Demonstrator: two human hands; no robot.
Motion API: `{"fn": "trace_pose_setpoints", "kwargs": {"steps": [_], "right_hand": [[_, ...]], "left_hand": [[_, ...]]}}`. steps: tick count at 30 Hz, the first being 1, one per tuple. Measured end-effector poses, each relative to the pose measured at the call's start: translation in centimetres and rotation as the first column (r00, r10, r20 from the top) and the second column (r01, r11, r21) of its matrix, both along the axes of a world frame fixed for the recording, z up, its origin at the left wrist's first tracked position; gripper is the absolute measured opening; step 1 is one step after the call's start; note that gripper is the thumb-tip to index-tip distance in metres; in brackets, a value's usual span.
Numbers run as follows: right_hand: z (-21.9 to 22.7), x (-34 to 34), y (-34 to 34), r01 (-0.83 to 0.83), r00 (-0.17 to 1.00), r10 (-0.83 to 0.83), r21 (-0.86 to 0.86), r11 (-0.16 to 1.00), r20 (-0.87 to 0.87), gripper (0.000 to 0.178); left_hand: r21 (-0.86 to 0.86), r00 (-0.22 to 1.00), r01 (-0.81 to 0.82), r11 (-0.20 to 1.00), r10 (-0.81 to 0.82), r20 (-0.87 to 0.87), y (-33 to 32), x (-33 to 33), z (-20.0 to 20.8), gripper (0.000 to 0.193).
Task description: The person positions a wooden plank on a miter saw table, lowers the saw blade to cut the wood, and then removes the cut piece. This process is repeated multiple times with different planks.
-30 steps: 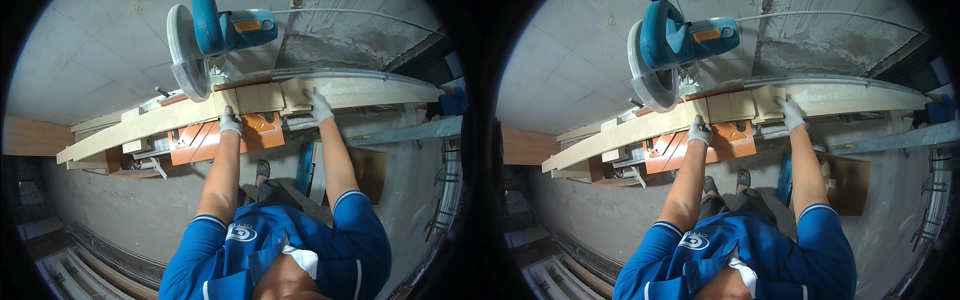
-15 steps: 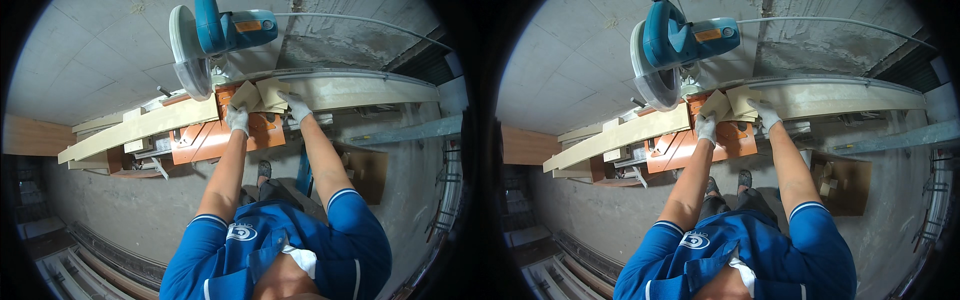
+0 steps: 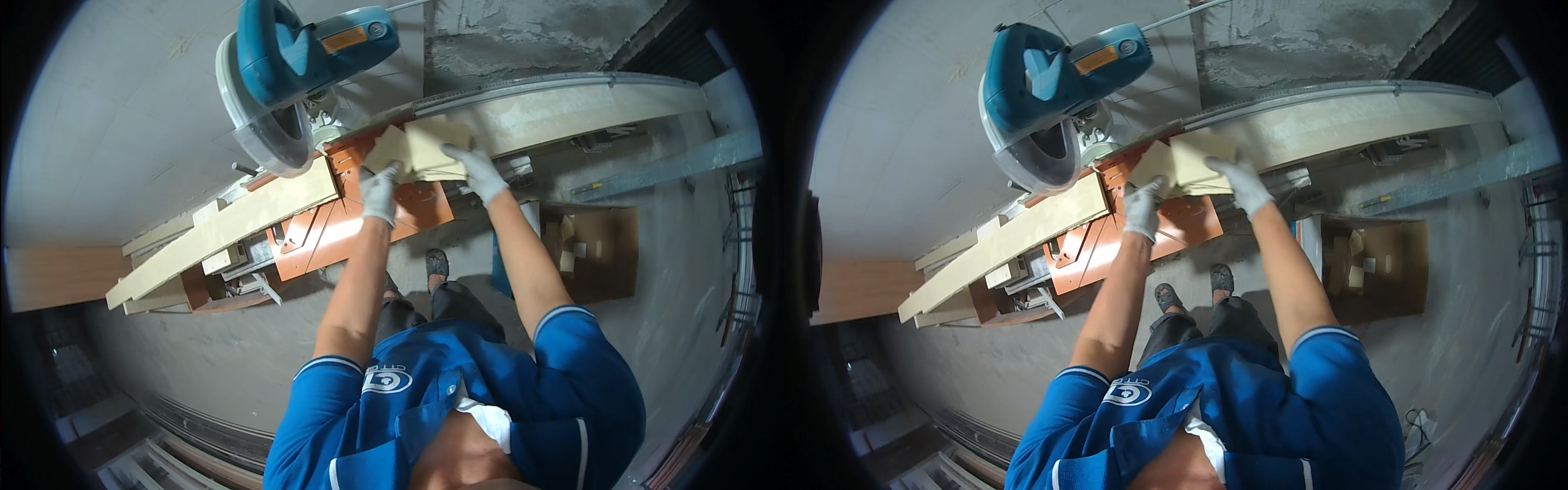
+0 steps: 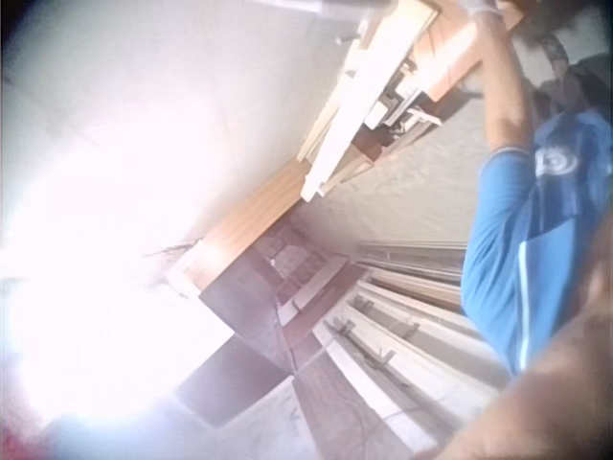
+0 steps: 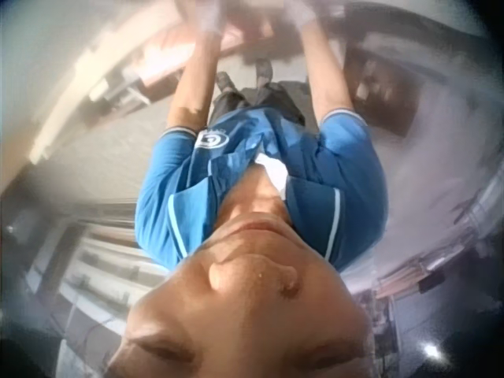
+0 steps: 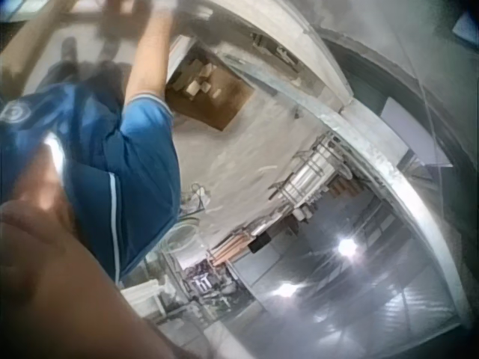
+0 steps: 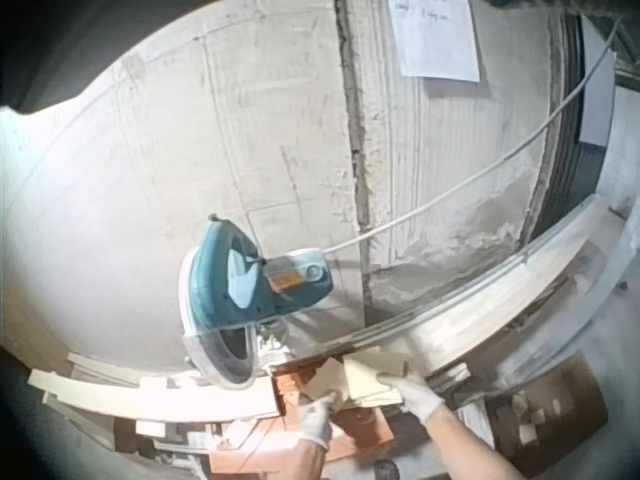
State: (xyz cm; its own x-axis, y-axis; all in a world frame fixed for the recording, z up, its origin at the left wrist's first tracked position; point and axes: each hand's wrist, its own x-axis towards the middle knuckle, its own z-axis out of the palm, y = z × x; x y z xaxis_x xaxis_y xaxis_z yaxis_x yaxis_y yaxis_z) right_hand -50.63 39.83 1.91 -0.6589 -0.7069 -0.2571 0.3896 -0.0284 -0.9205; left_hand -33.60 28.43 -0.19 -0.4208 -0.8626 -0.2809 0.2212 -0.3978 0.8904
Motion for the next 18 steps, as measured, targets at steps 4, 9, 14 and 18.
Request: {"fn": "trace_pose_setpoints", "kwargs": {"steps": [4,9,14,18], "right_hand": [[2.1,-3.0,13.3,0.261,0.965,-0.26,0.051,0.964,-0.027,0.043],[5.7,-10.8,35.9,0.583,0.63,-0.204,0.282,0.762,-0.749,0.056],[6.3,-10.5,50.9,0.798,0.479,-0.218,0.318,0.512,-0.85,0.059],[1.6,-5.2,49.6,0.742,0.669,-0.605,0.341,0.576,-0.433,0.056]], "left_hand": [[-0.173,0.971,0.228,0.958,-0.209,0.12,9.9,-5.6,3.3,0.049],[-0.173,0.696,0.709,0.683,-0.717,0.022,18.4,-11.9,6.9,0.095],[-0.358,0.475,0.873,0.331,-0.741,0.474,16.0,-5.0,5.6,0.103],[-0.393,0.495,0.869,0.301,-0.528,0.69,7.5,8.0,2.0,0.082]]}}
